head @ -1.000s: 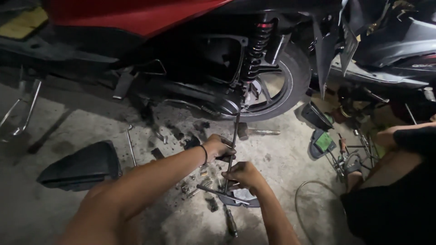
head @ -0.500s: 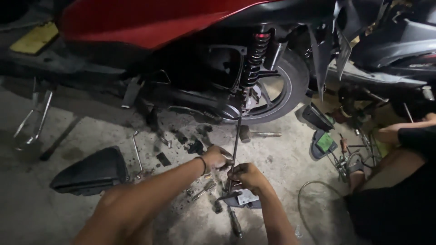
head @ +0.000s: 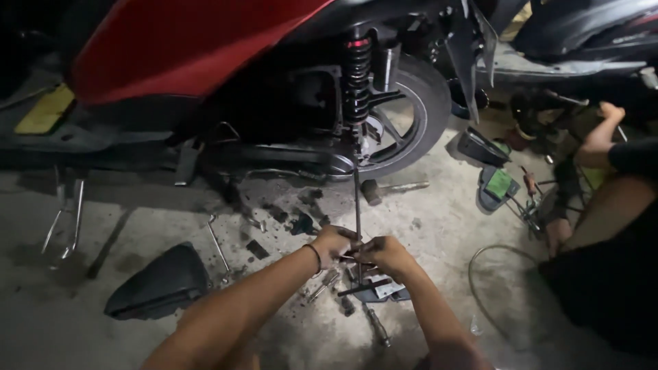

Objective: Using a T-handle wrench and a metal rod to repair or maintain a motorcycle's engine components.

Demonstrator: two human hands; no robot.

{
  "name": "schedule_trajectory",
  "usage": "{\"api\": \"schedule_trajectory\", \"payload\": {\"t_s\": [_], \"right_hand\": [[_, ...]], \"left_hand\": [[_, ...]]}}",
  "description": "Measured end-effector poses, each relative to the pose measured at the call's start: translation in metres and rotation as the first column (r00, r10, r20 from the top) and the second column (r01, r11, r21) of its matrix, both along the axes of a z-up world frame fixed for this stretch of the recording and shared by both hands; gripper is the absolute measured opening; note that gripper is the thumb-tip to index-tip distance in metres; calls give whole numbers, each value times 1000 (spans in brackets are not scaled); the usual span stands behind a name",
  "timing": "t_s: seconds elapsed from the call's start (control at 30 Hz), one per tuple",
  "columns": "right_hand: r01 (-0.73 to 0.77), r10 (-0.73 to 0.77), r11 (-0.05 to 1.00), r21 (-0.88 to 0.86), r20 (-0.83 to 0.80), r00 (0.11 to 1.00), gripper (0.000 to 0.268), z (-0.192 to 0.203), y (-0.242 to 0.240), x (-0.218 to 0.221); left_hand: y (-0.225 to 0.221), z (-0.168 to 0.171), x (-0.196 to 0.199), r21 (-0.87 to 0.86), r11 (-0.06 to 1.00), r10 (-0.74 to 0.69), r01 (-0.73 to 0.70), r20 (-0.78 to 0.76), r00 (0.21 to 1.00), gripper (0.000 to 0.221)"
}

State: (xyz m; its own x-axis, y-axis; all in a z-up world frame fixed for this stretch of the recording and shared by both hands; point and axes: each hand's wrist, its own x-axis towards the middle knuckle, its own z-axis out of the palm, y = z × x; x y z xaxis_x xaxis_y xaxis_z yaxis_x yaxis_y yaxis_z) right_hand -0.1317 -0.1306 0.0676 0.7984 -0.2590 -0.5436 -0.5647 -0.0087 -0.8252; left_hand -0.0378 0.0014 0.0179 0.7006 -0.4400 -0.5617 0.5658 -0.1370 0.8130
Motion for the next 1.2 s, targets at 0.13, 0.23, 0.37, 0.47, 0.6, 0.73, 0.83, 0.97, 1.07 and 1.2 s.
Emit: {"api": "schedule_trajectory", "payload": {"t_s": [0.13, 0.23, 0.37, 0.47, 0.6, 0.73, 0.83, 0.97, 1.07, 1.2], "right_hand": [[-79, 77, 976, -202, -19, 997, 46, -10, -4, 12], [-318, 249, 735, -599, -198, 948, 32, -8, 3, 10], [-329, 231, 728, -601, -237, 944, 37, 7, 7, 4], [-244, 188, 897, -369, -181, 965, 41, 25, 1, 3], [-282, 265, 956, -78, -182, 947, 44, 105, 21, -6], [-276, 256, 952, -135, -145, 956, 45, 81, 11, 5], [-350, 297, 883, -313, -205, 932, 29, 74, 23, 8], [-391, 295, 693, -606, -256, 921, 40, 50, 29, 11], [-368, 284, 702, -610, -234, 930, 35, 40, 22, 9], [-394, 294, 698, -599, -262, 919, 30, 25, 18, 12]], "left_hand": [[-1, 14, 1, 40, 997, -62, 60, 73, 995, 37], [-6, 17, -1, 329, 917, -297, 226, 187, 936, 33], [0, 19, -2, 56, 998, -44, 39, 88, 995, 35], [14, 46, -7, 47, 998, -48, 45, 72, 996, 37], [21, 18, 3, 12, 997, -82, 82, 39, 996, 45], [12, -22, 12, 60, 988, -149, 145, 82, 985, 41], [17, 37, 8, 138, 961, -257, 238, 141, 956, 46], [13, 20, 19, 130, 940, -322, 315, 42, 946, 52], [6, -40, 21, -45, 988, -143, 146, 54, 988, 46], [-3, -107, 40, -109, 981, -152, 160, 83, 985, 45]]}}
